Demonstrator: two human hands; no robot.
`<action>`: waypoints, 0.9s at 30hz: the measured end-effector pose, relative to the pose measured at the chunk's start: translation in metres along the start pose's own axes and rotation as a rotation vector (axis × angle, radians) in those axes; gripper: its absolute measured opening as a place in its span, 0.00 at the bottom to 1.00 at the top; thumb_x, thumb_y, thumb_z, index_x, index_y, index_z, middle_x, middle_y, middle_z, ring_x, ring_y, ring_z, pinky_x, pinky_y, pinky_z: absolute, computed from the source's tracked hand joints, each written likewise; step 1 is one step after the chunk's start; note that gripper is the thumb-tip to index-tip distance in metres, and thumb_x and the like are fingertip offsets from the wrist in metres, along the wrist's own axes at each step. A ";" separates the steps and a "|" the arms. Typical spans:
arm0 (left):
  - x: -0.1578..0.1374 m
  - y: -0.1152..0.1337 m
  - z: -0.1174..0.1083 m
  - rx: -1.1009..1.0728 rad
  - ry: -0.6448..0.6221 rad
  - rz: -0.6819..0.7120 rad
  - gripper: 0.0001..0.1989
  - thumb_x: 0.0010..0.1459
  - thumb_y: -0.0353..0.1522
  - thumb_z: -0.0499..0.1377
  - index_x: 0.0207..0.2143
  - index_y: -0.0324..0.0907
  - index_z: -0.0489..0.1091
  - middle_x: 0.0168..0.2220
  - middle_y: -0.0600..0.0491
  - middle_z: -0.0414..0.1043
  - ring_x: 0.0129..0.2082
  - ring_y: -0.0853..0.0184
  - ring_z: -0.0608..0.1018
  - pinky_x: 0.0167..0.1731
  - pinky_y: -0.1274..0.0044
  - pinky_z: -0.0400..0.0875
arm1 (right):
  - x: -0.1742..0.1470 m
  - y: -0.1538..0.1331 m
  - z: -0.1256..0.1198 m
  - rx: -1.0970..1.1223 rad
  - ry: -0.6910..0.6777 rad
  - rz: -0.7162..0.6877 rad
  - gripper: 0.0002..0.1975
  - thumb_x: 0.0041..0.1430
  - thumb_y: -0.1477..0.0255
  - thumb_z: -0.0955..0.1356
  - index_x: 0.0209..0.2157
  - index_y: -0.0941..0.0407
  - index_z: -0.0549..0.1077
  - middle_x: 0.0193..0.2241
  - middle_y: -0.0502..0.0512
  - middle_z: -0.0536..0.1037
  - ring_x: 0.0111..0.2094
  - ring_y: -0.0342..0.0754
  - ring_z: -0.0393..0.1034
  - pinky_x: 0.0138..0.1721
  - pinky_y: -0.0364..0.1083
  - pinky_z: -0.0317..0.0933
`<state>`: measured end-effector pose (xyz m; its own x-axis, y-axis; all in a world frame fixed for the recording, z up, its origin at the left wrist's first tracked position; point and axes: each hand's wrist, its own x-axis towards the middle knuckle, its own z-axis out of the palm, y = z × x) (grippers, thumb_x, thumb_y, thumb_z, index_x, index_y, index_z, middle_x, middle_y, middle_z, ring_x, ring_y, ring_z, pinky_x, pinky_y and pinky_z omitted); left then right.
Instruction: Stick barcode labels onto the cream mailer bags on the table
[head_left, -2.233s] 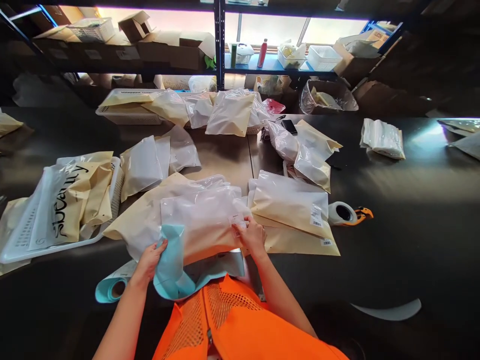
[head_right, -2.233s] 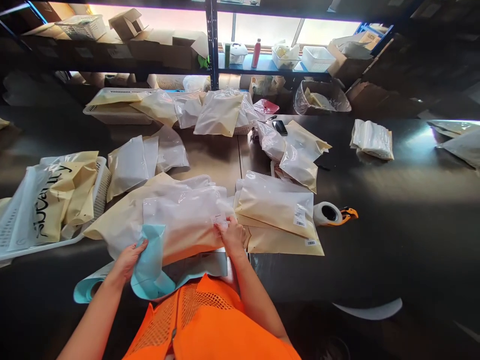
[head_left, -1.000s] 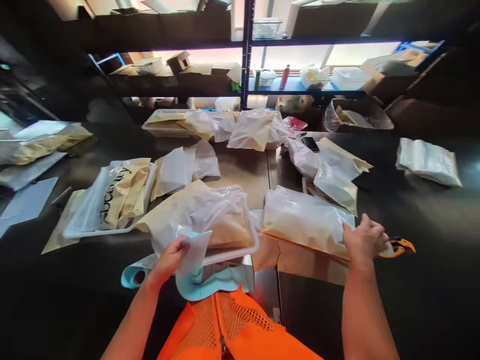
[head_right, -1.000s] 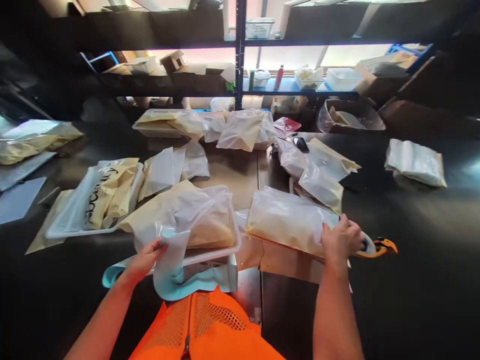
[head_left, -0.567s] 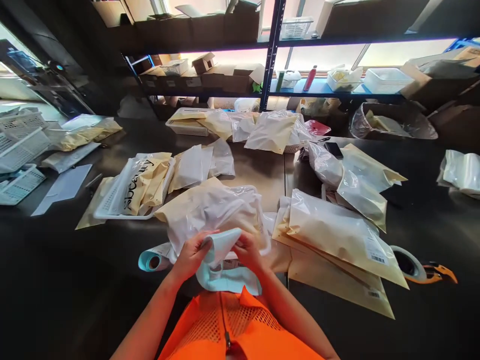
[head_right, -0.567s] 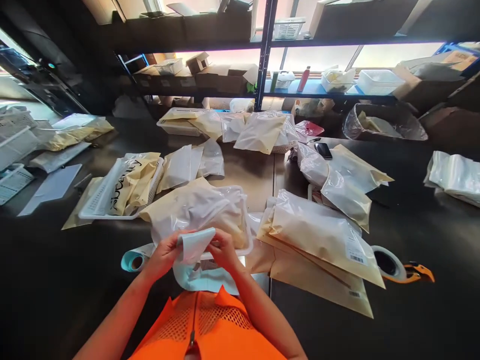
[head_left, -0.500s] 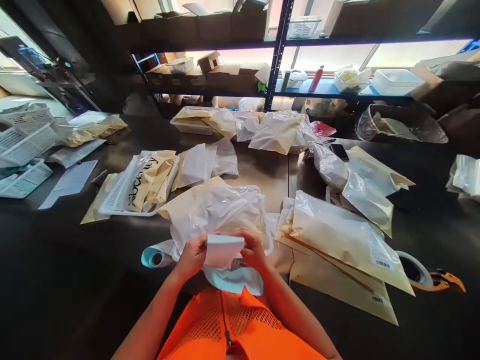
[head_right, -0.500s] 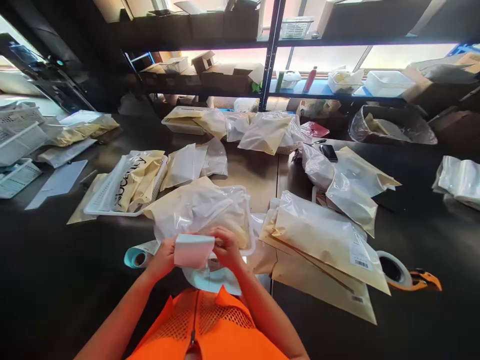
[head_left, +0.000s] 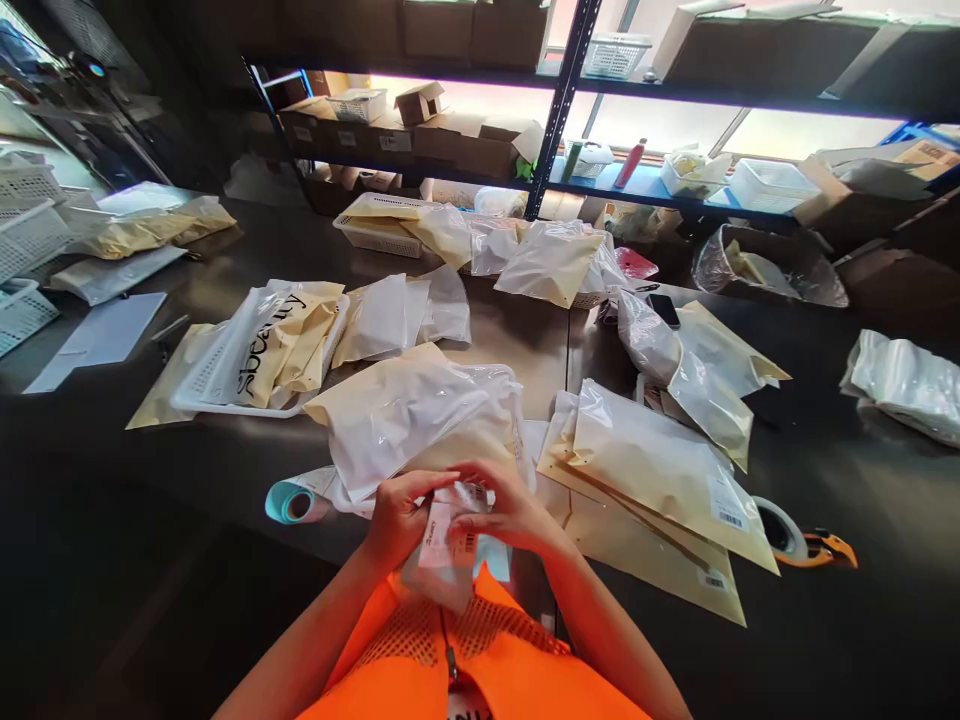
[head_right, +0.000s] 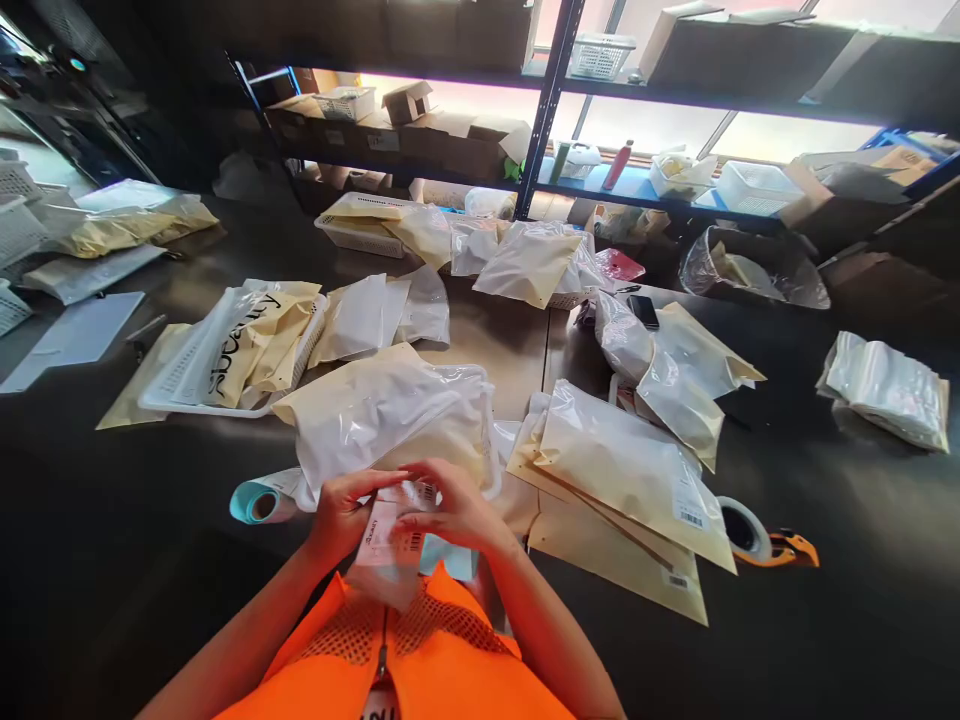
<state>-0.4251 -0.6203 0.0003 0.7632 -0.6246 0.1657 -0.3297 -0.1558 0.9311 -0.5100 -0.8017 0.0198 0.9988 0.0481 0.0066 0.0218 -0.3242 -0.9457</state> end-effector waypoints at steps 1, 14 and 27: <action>0.000 0.000 0.001 0.014 -0.011 -0.001 0.20 0.48 0.20 0.56 0.39 0.47 0.79 0.37 0.52 0.81 0.36 0.63 0.81 0.37 0.75 0.75 | -0.001 0.001 0.002 -0.003 0.024 -0.005 0.30 0.47 0.59 0.75 0.52 0.51 0.69 0.46 0.56 0.73 0.45 0.50 0.70 0.47 0.47 0.65; -0.006 0.009 -0.006 0.166 -0.174 0.284 0.12 0.56 0.25 0.55 0.35 0.41 0.79 0.34 0.48 0.80 0.33 0.65 0.80 0.33 0.78 0.71 | -0.019 -0.011 0.002 -0.057 0.097 -0.012 0.17 0.51 0.62 0.74 0.42 0.54 0.75 0.36 0.53 0.77 0.35 0.46 0.71 0.36 0.43 0.64; -0.026 0.004 0.021 0.141 -0.318 -0.173 0.18 0.59 0.37 0.54 0.18 0.40 0.59 0.18 0.58 0.61 0.21 0.72 0.62 0.24 0.77 0.51 | -0.026 -0.015 -0.010 -0.172 0.064 0.174 0.10 0.54 0.63 0.71 0.26 0.55 0.75 0.22 0.51 0.75 0.24 0.43 0.65 0.25 0.42 0.59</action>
<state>-0.4578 -0.6213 -0.0069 0.6111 -0.7824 -0.1196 -0.3015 -0.3698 0.8788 -0.5361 -0.8080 0.0368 0.9888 -0.0804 -0.1255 -0.1488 -0.4790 -0.8651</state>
